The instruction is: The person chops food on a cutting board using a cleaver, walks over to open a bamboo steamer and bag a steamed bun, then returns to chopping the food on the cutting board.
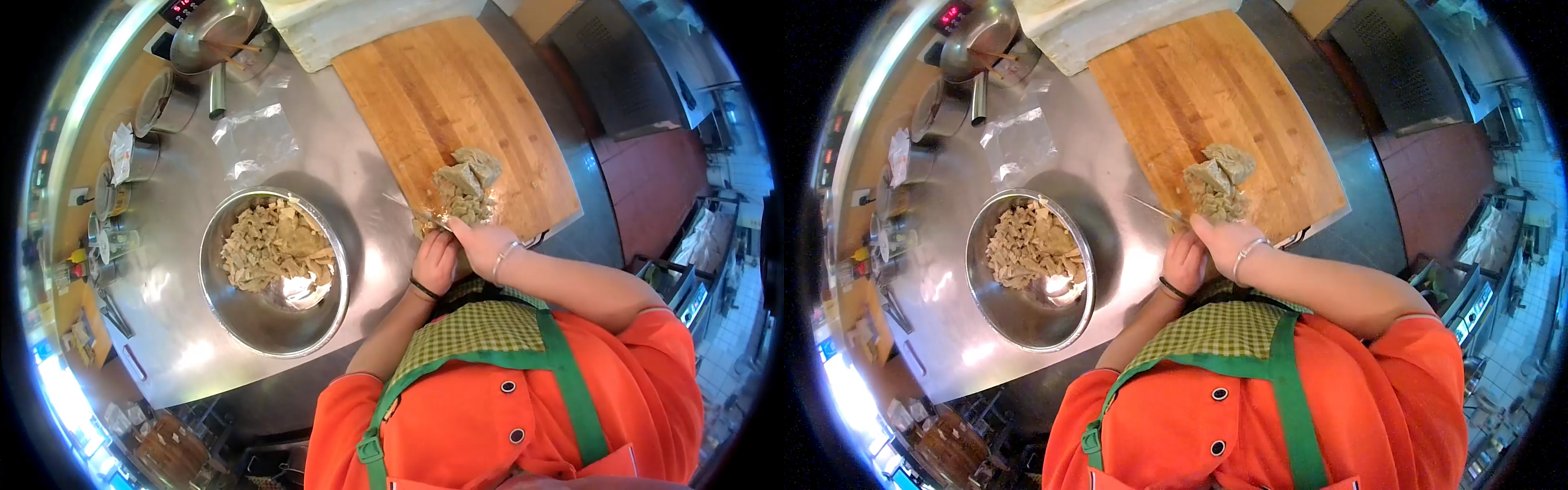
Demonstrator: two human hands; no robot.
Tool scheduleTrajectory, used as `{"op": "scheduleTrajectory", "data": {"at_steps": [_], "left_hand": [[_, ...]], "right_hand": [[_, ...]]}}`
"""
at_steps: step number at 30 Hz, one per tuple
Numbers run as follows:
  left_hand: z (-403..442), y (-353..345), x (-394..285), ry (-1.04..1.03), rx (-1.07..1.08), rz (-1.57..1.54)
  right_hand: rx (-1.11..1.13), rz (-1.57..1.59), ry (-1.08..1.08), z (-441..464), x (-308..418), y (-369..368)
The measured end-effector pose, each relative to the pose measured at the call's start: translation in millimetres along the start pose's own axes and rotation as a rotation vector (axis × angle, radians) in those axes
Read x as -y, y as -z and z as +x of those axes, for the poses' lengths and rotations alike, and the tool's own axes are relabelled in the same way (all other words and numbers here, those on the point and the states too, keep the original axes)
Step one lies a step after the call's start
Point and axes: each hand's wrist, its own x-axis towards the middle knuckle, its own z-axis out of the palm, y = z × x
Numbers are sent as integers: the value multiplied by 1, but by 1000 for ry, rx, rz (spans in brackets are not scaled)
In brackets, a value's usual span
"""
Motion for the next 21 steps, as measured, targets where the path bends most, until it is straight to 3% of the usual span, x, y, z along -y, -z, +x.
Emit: {"op": "scheduleTrajectory", "data": {"at_steps": [5,7,8,12,14,21], "left_hand": [[-5,7,-3,-35,-6,21],[0,7,-4,-27,-13,50],[-2,6,-4,-26,-23,64],[-6,5,-2,12,-7,42],[-4,6,0,-24,-9,1],[-1,8,0,-25,0,-1]], "right_hand": [[-70,60,-49,6,-8,-9],[-119,181,-181,2,-15,4],[-144,101,-88,-7,-17,6],[-56,4,-82,-36,-6,14],[89,-76,-81,-42,-3,15],[38,-60,7,-20,0,7]]}}
